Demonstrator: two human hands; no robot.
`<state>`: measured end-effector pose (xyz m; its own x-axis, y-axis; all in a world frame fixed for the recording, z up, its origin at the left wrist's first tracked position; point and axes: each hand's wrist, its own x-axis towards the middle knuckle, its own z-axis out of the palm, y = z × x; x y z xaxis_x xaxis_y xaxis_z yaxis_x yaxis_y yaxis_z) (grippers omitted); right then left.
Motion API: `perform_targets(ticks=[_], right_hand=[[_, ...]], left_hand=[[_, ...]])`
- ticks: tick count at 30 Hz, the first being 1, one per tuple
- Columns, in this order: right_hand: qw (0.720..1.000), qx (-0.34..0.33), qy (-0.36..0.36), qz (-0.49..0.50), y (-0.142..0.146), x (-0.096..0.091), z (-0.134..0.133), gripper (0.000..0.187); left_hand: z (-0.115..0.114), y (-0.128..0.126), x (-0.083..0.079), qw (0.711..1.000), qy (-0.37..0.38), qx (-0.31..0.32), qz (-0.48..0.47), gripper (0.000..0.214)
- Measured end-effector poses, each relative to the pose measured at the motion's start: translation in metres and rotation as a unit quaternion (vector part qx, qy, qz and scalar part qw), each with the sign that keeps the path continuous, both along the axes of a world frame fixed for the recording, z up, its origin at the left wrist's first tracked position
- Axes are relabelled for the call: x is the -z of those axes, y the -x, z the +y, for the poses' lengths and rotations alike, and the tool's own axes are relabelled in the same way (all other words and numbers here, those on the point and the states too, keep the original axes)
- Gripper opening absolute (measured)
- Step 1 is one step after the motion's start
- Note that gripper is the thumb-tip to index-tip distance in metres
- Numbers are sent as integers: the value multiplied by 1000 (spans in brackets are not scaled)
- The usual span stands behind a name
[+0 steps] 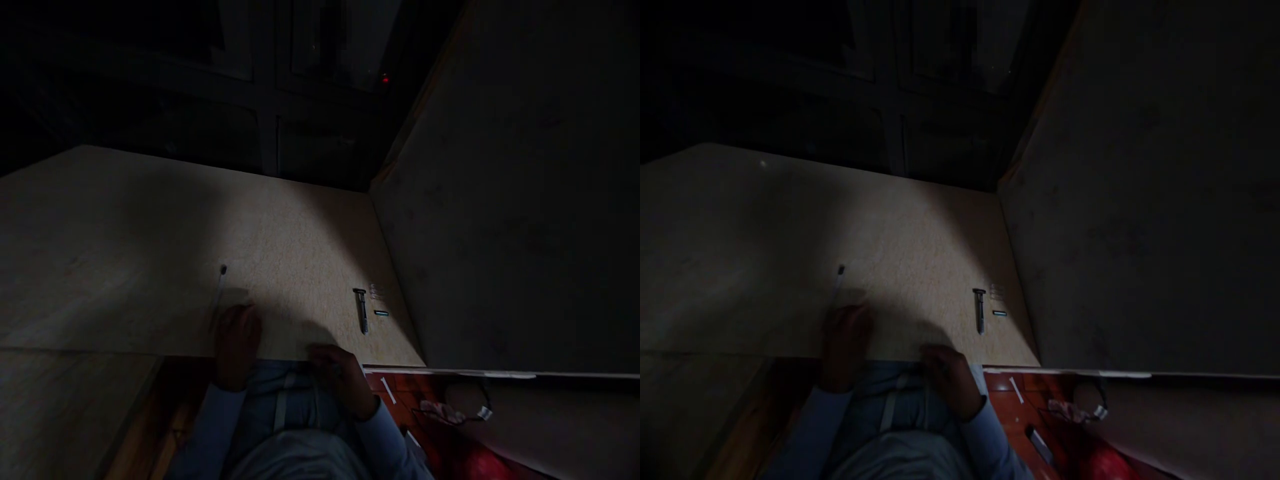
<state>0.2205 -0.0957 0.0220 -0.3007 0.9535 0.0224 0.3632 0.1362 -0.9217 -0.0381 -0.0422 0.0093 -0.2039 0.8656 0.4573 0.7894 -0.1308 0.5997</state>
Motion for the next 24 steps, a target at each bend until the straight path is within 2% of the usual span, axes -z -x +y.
perform_targets(ticks=[4,9,11,13,16,18,21,24], right_hand=[[999,44,-19,-9,-30,-7,3,31],[970,231,-81,-3,-92,-9,28,36],[948,306,-86,-1,-117,-7,42,43],[934,345,-87,-20,-137,-4,58,50],[941,312,-66,-112,-157,2,79,56],[946,273,-55,-168,-162,4,87,57],[948,238,-30,-210,-159,5,88,52],[944,220,-4,-245,-150,5,82,42]], left_hand=[[-6,-52,6,995,-15,101,-16,31],[-5,-99,7,966,69,220,-118,30],[0,-116,1,955,94,253,-121,31],[8,-134,-5,947,95,288,-107,32],[21,-160,-10,940,65,324,-85,35],[30,-175,-8,937,48,339,-69,37],[41,-189,4,937,42,342,-61,35],[49,-191,18,940,37,331,-78,28]])
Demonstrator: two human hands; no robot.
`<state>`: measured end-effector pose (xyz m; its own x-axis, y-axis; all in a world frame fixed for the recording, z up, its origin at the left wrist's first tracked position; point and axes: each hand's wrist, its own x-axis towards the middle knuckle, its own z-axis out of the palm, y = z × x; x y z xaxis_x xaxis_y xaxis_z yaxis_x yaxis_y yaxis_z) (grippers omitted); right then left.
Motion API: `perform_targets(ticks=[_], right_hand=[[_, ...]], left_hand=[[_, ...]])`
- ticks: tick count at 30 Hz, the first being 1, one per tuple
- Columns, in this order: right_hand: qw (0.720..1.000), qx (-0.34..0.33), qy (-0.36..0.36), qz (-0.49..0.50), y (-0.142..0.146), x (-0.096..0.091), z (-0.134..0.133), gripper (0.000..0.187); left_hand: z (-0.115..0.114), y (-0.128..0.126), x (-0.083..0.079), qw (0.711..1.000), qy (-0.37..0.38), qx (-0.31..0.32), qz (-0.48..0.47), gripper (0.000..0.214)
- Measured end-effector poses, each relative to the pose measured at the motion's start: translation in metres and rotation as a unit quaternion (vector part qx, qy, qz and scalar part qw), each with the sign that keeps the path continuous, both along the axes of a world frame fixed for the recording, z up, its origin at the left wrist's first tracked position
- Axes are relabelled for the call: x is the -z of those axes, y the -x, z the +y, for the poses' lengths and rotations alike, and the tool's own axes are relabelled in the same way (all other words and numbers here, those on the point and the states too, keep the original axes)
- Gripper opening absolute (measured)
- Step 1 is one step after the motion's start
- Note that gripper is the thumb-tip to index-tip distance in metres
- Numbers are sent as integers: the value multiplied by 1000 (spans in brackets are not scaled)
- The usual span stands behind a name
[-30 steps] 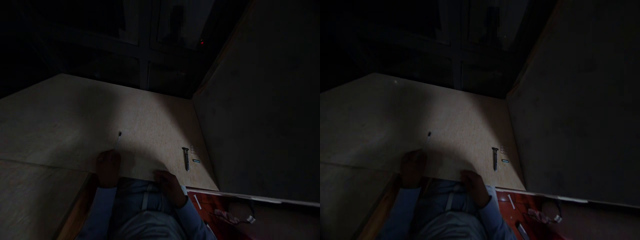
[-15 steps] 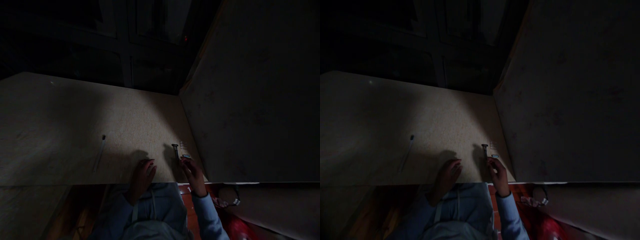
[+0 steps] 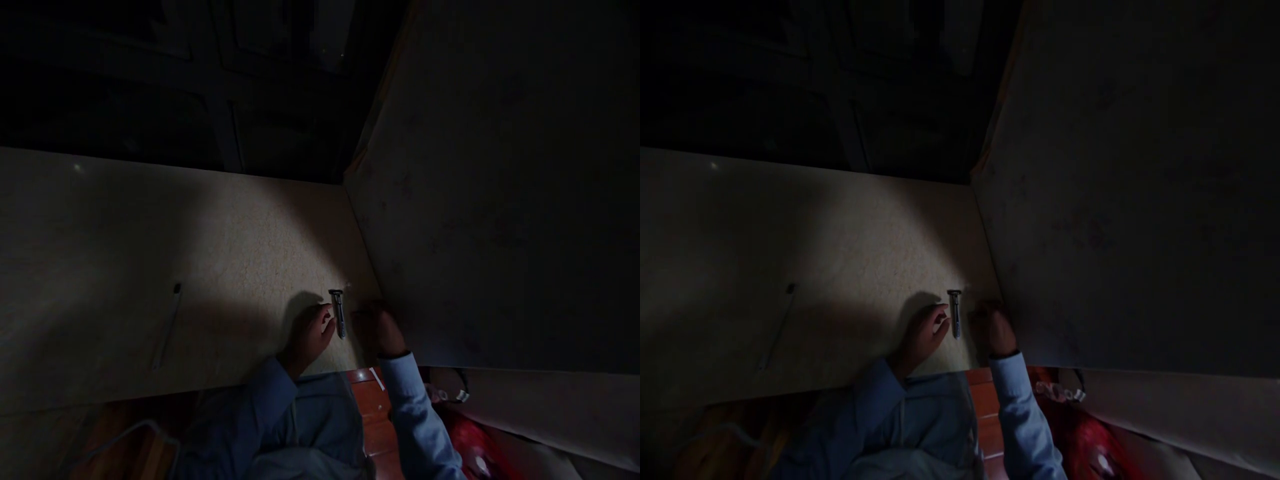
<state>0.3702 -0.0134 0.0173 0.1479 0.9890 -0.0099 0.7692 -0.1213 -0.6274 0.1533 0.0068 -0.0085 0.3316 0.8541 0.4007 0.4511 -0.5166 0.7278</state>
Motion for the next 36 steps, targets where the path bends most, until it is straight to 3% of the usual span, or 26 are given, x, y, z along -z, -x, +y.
perform_targets(ticks=[5,10,16,23,28,32,36], right_hand=[[994,42,-10,-97,22,-6,-5,35],[990,88,-18,-110,36,-13,-9,24],[988,100,-61,-102,29,-2,-16,31],[989,108,-22,-101,22,3,-13,48],[989,126,-68,-26,23,0,2,55],[984,145,-99,-21,29,0,24,56],[985,143,-80,-50,36,2,41,59]], left_hand=[[6,5,7,999,6,7,-36,23],[9,8,5,996,54,23,-69,22],[12,10,6,988,109,17,-105,25],[11,10,5,990,101,28,-92,25],[10,11,3,991,94,39,-86,24],[10,11,0,992,89,43,-78,22],[10,12,-1,993,86,47,-71,21]])
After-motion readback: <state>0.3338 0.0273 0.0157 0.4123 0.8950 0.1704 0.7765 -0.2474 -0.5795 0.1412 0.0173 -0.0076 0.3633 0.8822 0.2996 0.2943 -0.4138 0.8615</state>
